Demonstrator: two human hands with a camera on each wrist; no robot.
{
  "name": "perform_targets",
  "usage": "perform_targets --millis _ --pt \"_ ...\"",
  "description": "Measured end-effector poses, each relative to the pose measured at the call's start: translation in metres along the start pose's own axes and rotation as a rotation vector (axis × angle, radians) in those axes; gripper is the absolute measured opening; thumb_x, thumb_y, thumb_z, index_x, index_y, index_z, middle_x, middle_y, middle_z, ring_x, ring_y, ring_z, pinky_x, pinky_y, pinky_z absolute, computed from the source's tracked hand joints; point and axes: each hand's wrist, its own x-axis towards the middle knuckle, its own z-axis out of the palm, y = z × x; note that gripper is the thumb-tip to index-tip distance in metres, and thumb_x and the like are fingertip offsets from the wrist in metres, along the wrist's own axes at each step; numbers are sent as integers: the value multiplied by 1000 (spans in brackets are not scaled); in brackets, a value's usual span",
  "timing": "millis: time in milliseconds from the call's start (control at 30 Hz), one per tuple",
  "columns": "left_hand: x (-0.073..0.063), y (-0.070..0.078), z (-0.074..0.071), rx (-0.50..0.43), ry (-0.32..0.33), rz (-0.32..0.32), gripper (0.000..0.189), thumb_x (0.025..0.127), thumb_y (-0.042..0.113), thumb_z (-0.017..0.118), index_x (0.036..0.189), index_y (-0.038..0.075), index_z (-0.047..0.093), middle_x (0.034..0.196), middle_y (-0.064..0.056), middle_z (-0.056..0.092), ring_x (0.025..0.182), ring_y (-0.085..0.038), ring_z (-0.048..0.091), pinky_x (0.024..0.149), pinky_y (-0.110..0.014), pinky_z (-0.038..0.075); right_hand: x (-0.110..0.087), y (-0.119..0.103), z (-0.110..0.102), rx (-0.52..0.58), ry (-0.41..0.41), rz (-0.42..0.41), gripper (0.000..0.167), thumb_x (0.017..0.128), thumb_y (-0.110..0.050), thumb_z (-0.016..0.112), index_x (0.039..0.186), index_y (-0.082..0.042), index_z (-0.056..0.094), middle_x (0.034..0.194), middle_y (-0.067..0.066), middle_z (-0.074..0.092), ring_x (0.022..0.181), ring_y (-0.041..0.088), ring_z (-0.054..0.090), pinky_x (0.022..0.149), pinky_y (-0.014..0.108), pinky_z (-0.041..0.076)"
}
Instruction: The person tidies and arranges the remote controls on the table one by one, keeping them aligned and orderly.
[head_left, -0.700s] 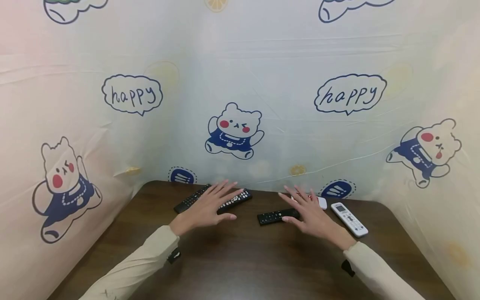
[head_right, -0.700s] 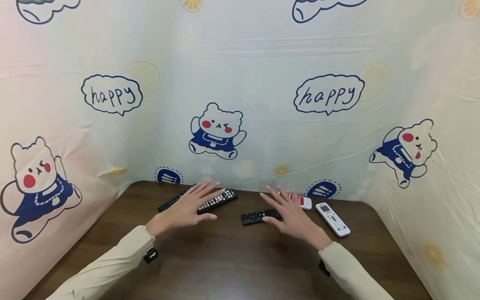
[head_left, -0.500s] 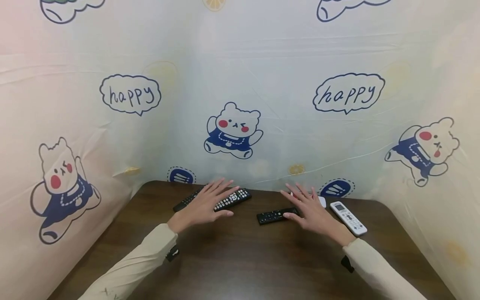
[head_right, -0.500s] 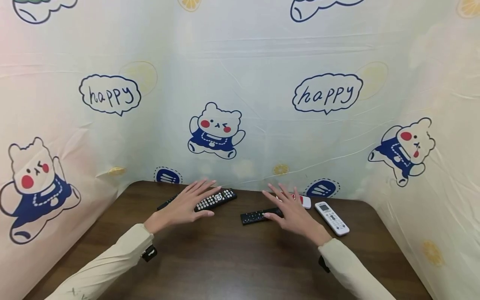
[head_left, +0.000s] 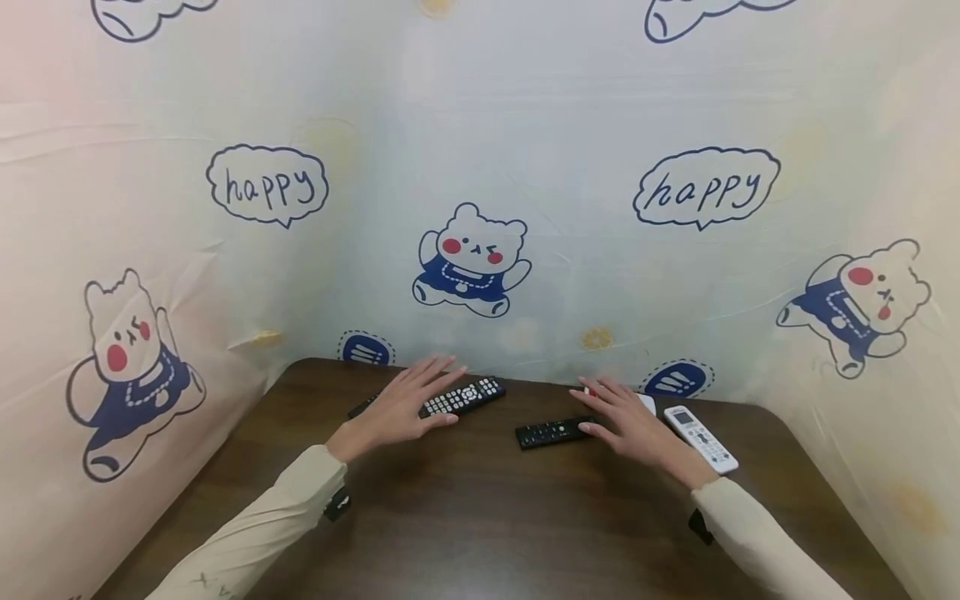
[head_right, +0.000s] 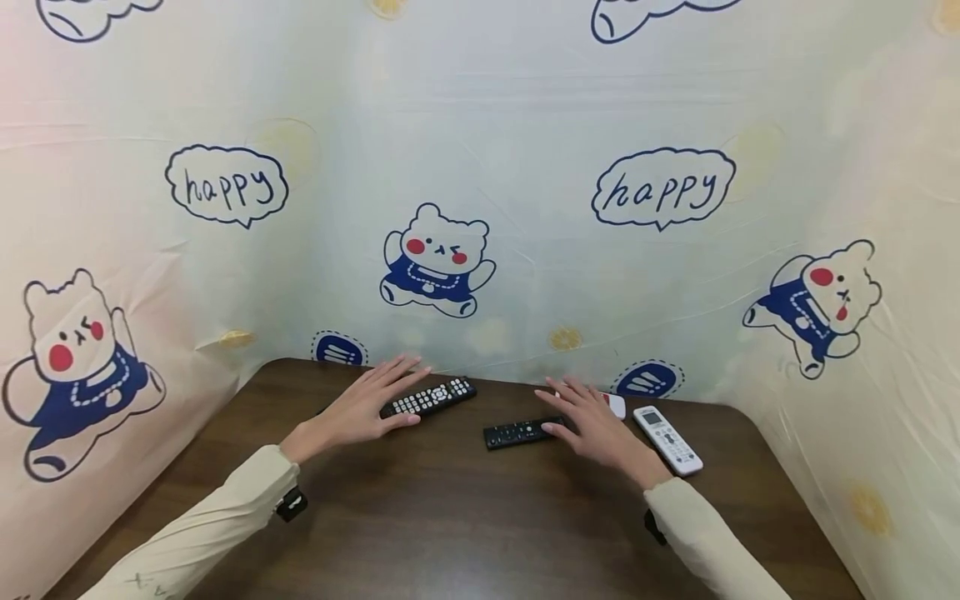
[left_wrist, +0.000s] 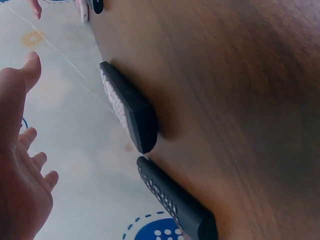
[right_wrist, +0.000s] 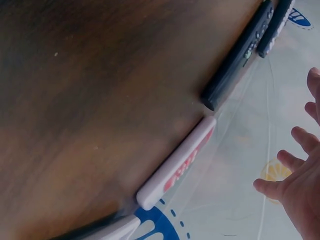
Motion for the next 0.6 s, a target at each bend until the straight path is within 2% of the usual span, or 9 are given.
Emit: perform_targets --millis 167,433,600 --pt "-4 -6 2 1 2 10 80 99 58 62 166 30 30 175 0 19 162 -32 14 126 -64 21 -5 1 7 16 18 -1 60 102 -33 68 157 -17 50 168 11 38 154 43 31 122 68 24" --pt "-13 -19 0 7 10 -43 76 99 50 65 165 27 35 174 -5 26 160 -37 20 127 -65 19 -1 7 15 30 -7 27 58 105 -37 63 158 -20 48 169 10 37 155 42 29 121 70 25" --pt "-16 -28 0 -5 33 -33 72 101 42 66 164 25 37 172 -7 29 159 -40 23 126 -66 19 2 10 16 41 -13 27 56 105 -34 64 157 -19 50 166 13 41 154 41 33 121 68 29"
